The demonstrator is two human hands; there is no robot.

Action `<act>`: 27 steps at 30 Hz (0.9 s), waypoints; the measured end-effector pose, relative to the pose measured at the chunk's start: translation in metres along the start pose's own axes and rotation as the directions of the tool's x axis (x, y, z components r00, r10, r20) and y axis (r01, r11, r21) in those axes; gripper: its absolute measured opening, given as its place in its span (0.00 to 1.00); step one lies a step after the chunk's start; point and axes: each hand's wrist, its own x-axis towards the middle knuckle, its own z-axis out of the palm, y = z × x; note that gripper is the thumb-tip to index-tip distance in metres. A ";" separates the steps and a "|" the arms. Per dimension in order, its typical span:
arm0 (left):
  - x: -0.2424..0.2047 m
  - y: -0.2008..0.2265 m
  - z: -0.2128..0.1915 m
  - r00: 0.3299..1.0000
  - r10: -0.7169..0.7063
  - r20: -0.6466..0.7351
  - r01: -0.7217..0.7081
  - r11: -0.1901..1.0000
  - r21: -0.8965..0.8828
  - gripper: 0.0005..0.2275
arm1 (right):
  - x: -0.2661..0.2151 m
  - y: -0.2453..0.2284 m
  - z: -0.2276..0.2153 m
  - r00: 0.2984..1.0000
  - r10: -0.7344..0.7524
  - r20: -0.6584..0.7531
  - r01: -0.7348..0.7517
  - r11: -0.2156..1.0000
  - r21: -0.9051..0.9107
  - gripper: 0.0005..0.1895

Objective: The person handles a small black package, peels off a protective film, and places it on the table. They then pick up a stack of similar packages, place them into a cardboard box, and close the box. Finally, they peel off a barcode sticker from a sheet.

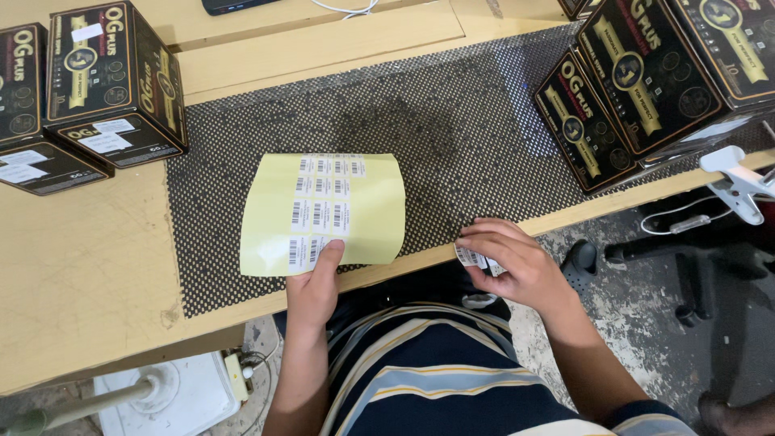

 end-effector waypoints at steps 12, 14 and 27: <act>0.000 0.008 0.003 1.000 -0.022 0.009 0.022 1.000 0.016 0.19 | -0.008 0.006 0.001 1.000 -0.006 0.012 0.006 1.000 -0.010 0.18; -0.001 0.004 0.001 0.999 -0.030 0.010 0.030 0.999 0.020 0.19 | -0.005 0.004 -0.001 1.000 -0.007 0.016 0.007 1.000 -0.012 0.18; -0.001 0.009 0.003 0.999 -0.052 0.009 0.052 0.997 0.050 0.20 | -0.006 0.003 0.000 1.000 0.003 0.003 -0.003 1.000 0.008 0.16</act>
